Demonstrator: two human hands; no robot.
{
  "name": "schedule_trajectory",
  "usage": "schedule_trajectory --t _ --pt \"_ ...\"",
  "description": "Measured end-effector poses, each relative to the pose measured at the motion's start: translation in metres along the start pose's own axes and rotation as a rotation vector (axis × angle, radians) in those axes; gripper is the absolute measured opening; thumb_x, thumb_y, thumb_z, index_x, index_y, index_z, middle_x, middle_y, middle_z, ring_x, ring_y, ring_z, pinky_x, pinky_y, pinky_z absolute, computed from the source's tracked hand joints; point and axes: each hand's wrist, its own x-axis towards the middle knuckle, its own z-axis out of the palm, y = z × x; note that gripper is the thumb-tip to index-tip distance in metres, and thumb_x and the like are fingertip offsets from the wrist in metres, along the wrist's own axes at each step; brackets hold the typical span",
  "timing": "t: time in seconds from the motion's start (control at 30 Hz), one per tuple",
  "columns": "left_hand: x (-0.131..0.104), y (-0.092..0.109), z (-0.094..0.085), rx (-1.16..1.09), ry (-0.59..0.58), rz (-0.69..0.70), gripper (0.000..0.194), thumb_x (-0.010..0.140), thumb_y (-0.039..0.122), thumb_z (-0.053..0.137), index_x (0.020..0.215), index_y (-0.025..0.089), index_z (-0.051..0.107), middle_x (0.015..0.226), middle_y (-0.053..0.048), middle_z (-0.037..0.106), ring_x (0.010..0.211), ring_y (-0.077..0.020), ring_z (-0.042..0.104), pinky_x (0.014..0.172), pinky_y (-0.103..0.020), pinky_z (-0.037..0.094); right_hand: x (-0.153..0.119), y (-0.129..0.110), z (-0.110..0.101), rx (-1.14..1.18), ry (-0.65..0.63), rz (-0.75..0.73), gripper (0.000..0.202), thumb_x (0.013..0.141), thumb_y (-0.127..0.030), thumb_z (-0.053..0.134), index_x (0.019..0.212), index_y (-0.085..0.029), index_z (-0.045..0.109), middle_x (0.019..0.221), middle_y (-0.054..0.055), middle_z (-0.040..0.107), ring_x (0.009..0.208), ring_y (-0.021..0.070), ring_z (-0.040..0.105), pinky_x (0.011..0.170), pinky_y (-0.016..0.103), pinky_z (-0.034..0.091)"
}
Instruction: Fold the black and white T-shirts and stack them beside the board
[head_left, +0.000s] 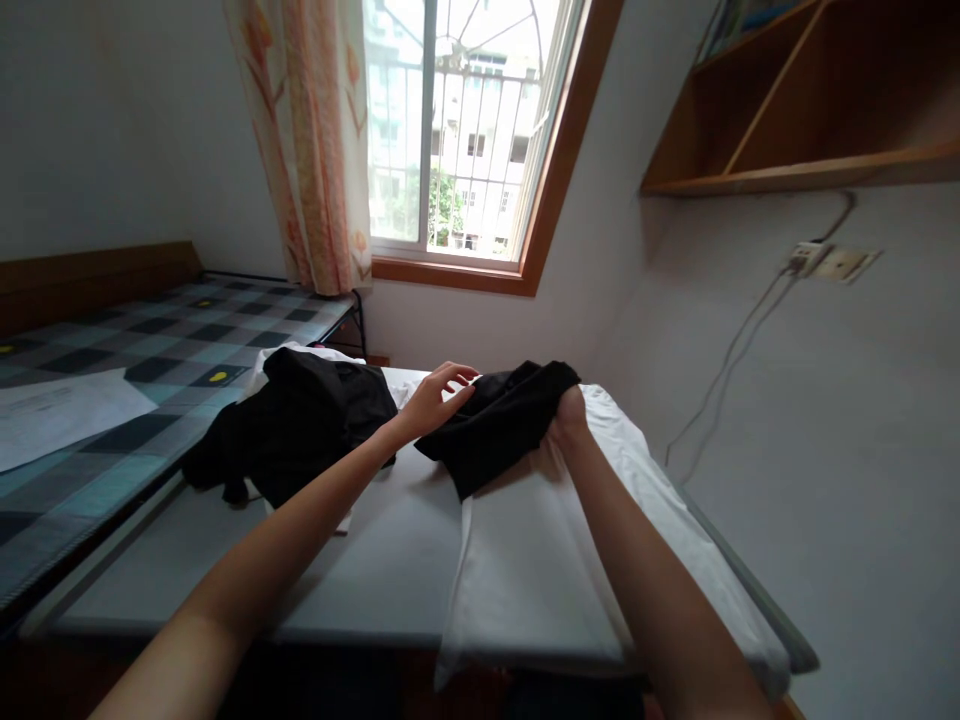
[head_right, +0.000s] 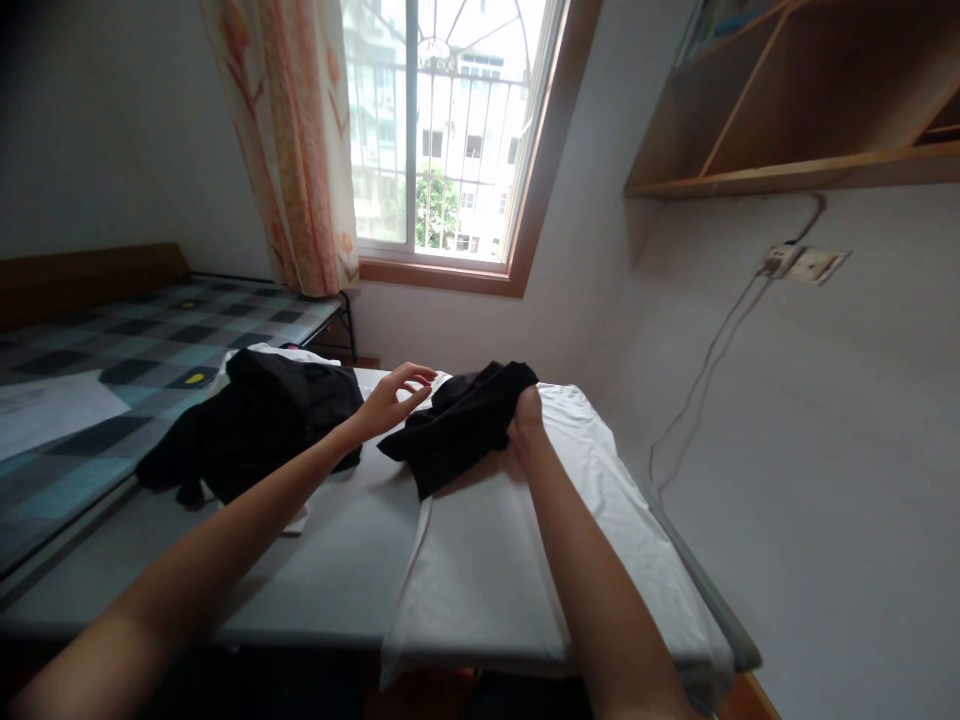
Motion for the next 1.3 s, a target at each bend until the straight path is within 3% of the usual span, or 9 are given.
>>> schedule_trajectory --t 0.13,0.23,0.37,0.53,0.67,0.83,1.0,1.13,1.3 --pt "0.006 0.001 -0.01 0.01 0.106 0.005 0.026 0.092 0.039 0.054 0.104 0.019 0.064 0.105 -0.007 0.064 0.093 -0.0158 0.064 0.075 -0.027 0.052 0.019 -0.08 0.003 0.075 0.003 -0.237 0.038 0.078 -0.064 0.047 0.07 -0.027 0.054 0.073 0.003 0.065 0.097 0.025 0.062 0.084 0.041 0.054" --pt "0.008 0.0 -0.016 0.017 0.211 -0.021 0.031 0.092 0.043 0.053 0.111 0.02 0.062 0.112 -0.008 0.064 0.098 -0.0173 0.063 0.079 -0.03 0.052 0.028 -0.136 0.002 0.015 -0.121 -0.35 0.034 0.077 -0.062 0.049 0.067 -0.03 0.05 0.076 0.003 0.065 0.103 0.0265 0.06 0.089 0.044 0.052" --pt "0.008 -0.005 -0.012 -0.042 0.283 -0.069 0.045 0.093 0.05 0.048 0.127 0.021 0.054 0.125 -0.012 0.059 0.113 -0.0218 0.058 0.088 -0.035 0.05 0.031 -0.169 -0.011 -0.053 -0.229 -0.38 0.035 0.071 -0.067 0.056 0.069 -0.032 0.053 0.079 0.002 0.067 0.101 0.0309 0.06 0.081 0.047 0.053" --pt "0.0 -0.007 0.007 -0.132 -0.012 -0.146 0.05 0.097 0.052 0.035 0.128 0.019 0.056 0.125 -0.013 0.061 0.113 -0.0226 0.059 0.091 -0.038 0.049 0.011 -0.149 -0.04 -0.398 -0.464 0.055 0.023 0.07 -0.044 0.068 0.079 -0.024 0.064 0.074 0.0 0.068 0.065 0.0173 0.061 0.059 0.031 0.049" --pt "-0.009 -0.006 0.018 0.011 -0.232 -0.03 0.033 0.091 0.044 0.053 0.108 0.019 0.068 0.119 -0.01 0.065 0.112 -0.0227 0.059 0.097 -0.038 0.047 -0.022 -0.119 -0.063 -0.817 -0.748 0.237 0.021 0.067 -0.029 0.067 0.085 -0.019 0.073 0.084 0.003 0.071 0.078 0.0186 0.064 0.073 0.031 0.051" --pt "-0.012 -0.012 0.034 0.088 -0.257 -0.032 0.021 0.088 0.026 0.055 0.101 0.019 0.07 0.11 -0.008 0.068 0.105 -0.0204 0.062 0.095 -0.035 0.049 -0.069 -0.084 -0.096 -0.789 -0.401 0.149 0.036 0.068 -0.033 0.068 0.102 -0.024 0.07 0.102 0.005 0.069 0.093 0.0228 0.064 0.084 0.037 0.053" --pt "-0.008 -0.027 0.066 0.213 -0.311 -0.122 0.03 0.092 0.023 0.048 0.116 0.021 0.065 0.121 -0.005 0.067 0.112 -0.02 0.061 0.1 -0.034 0.046 -0.102 -0.065 -0.123 -0.393 -0.027 0.393 0.049 0.078 -0.064 0.058 0.108 -0.026 0.059 0.091 0.006 0.068 0.081 0.0222 0.067 0.078 0.042 0.057" --pt "-0.01 -0.042 0.088 0.384 -0.304 -0.194 0.037 0.097 0.03 0.039 0.124 0.019 0.061 0.13 -0.009 0.062 0.12 -0.0219 0.056 0.105 -0.037 0.042 -0.119 -0.056 -0.124 -0.466 -0.096 0.46 0.056 0.075 -0.075 0.054 0.087 -0.021 0.063 0.093 0.01 0.068 0.087 0.0256 0.066 0.082 0.043 0.054" --pt "-0.027 -0.06 0.1 0.591 -0.27 -0.281 0.043 0.098 0.041 0.037 0.127 0.016 0.058 0.134 -0.013 0.058 0.128 -0.0266 0.048 0.108 -0.046 0.036 -0.123 -0.041 -0.111 -0.681 -0.144 0.266 0.043 0.06 -0.053 0.077 0.083 -0.02 0.061 0.093 0.007 0.068 0.095 0.0263 0.063 0.082 0.037 0.051"
